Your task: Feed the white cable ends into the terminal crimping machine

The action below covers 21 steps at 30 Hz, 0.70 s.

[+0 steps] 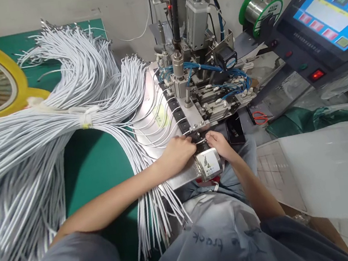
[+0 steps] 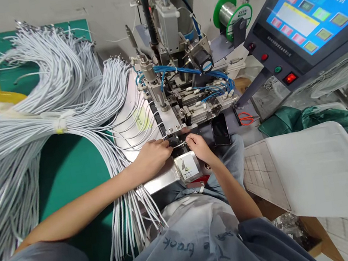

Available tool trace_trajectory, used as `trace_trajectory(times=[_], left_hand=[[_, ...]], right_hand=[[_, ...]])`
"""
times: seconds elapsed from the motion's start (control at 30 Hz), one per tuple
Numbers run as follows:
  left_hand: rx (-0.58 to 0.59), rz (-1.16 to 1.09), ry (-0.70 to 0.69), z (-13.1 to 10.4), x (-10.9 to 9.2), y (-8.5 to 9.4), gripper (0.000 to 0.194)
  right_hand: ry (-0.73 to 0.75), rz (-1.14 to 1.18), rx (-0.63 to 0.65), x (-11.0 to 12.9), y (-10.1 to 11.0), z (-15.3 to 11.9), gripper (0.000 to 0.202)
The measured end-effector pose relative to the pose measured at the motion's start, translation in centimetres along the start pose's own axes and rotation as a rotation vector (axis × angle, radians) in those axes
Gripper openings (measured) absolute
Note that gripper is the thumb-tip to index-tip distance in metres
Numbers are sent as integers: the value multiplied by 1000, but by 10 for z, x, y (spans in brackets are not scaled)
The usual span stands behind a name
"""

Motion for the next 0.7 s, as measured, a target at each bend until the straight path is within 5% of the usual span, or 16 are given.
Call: trace_trajectory(times=[0.13,0.23,0.3,0.37,0.53,0.6,0.7], left_hand=[[3,-16,52,-4,1,4,18],[4,28,118,-4,3,2,19],[-19,65,191,-4,6,0,21],[-34,87,243,-3,9,-2,24],[-45,77,256,-2,12,-7,28],[-49,70,259,-2,13,-7,28],[-75,60,236,-3,8,-2,27]], right_hand=[[64,-166,-176,11,11,-8,30],[201,-328,-496,35,16,-43,24],[241,-387,-535,46,3,-72,23],[192,-433,-382,45,-23,-94,22],[-20,-448,326,13,-104,-117,22],[-46,-493,394,7,-116,-119,21],[-21,-604,292,13,-105,-117,21]])
Point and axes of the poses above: each hand's wrist, its own z-axis towards the middle knuckle, its own y-axis out of the back of the hand, x = y × z, the point moved 5 cm from there along z, towards the middle knuckle, and after that the axes turned 4 degrees about -y, right-handed, at the moved point
